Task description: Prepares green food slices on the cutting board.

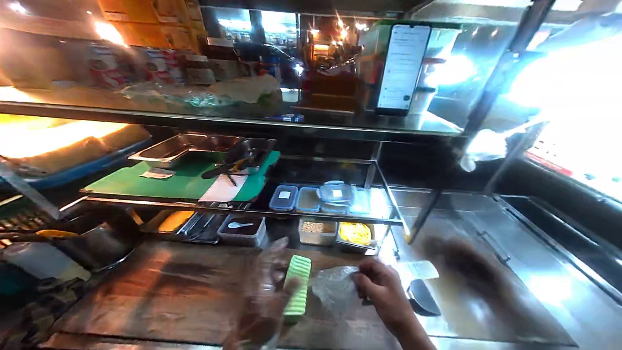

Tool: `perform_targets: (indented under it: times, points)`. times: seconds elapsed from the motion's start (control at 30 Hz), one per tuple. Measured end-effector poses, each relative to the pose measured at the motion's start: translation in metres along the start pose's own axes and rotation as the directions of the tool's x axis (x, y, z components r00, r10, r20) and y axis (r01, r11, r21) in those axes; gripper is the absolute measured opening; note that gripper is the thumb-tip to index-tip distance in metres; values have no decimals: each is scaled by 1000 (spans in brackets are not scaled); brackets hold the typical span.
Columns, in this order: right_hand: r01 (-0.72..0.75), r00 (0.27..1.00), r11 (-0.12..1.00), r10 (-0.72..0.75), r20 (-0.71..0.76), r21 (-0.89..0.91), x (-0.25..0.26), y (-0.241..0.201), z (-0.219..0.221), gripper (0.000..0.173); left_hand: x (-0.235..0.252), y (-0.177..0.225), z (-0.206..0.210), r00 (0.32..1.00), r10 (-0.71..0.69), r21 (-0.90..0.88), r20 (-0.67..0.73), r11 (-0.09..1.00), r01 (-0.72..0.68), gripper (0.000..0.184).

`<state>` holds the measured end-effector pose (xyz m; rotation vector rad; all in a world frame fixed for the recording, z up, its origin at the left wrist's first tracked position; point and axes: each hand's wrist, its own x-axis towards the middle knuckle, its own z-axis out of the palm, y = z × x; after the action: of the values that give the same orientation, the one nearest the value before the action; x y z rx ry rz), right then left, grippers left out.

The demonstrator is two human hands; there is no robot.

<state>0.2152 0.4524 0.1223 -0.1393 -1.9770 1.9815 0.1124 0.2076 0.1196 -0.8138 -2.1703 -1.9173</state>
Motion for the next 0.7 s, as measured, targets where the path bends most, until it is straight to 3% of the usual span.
perform_targets:
  times: [0.03,0.1,0.17,0.23,0.27,0.3,0.37,0.4,0.43,0.47,0.53,0.6,0.67,0.7]
  points:
    - [9,998,999,-7,57,-37,-2,-1,0,12,0,5,7,983,103,106,150,987,-120,61]
    - [46,994,987,-30,105,-151,1,0,-2,12,4,7,26,926,166,275,338,924,-266,31]
    - [106,992,879,-122,-6,-465,-1,7,-7,17,9,4,41,935,208,344,287,889,-303,16]
    - [156,927,673,-353,-129,-723,-17,9,2,26,9,-3,48,948,295,407,116,857,-316,16]
    - [185,893,640,-427,-144,-746,-30,7,13,26,6,-3,51,950,307,422,57,855,-302,17]
    - [197,906,672,-404,-130,-714,-43,0,26,25,2,-1,55,956,293,404,27,871,-279,19]
    - [-4,998,880,-27,-58,-475,-52,-10,48,23,-15,5,65,971,231,323,58,916,-237,22]
    - [-195,980,946,195,-26,-260,-45,-5,54,20,-25,7,70,968,236,291,85,923,-250,22]
    - [-340,939,940,341,-32,40,-35,2,57,20,-34,6,74,960,263,275,98,920,-280,22]
    - [-389,901,852,431,-48,350,-25,8,59,22,-40,3,77,954,283,271,98,915,-299,21]
    - [-239,867,603,486,-113,761,-10,15,62,30,-44,-9,79,934,353,321,50,880,-350,19]
    - [-23,847,489,474,-243,872,0,17,69,24,-43,-18,80,910,415,310,17,863,-399,14]
    - [65,891,566,337,-304,821,3,21,76,36,-37,-14,81,888,460,246,13,859,-449,14]
    - [78,911,691,243,-332,718,4,24,79,39,-36,-14,83,874,485,228,15,850,-476,14]
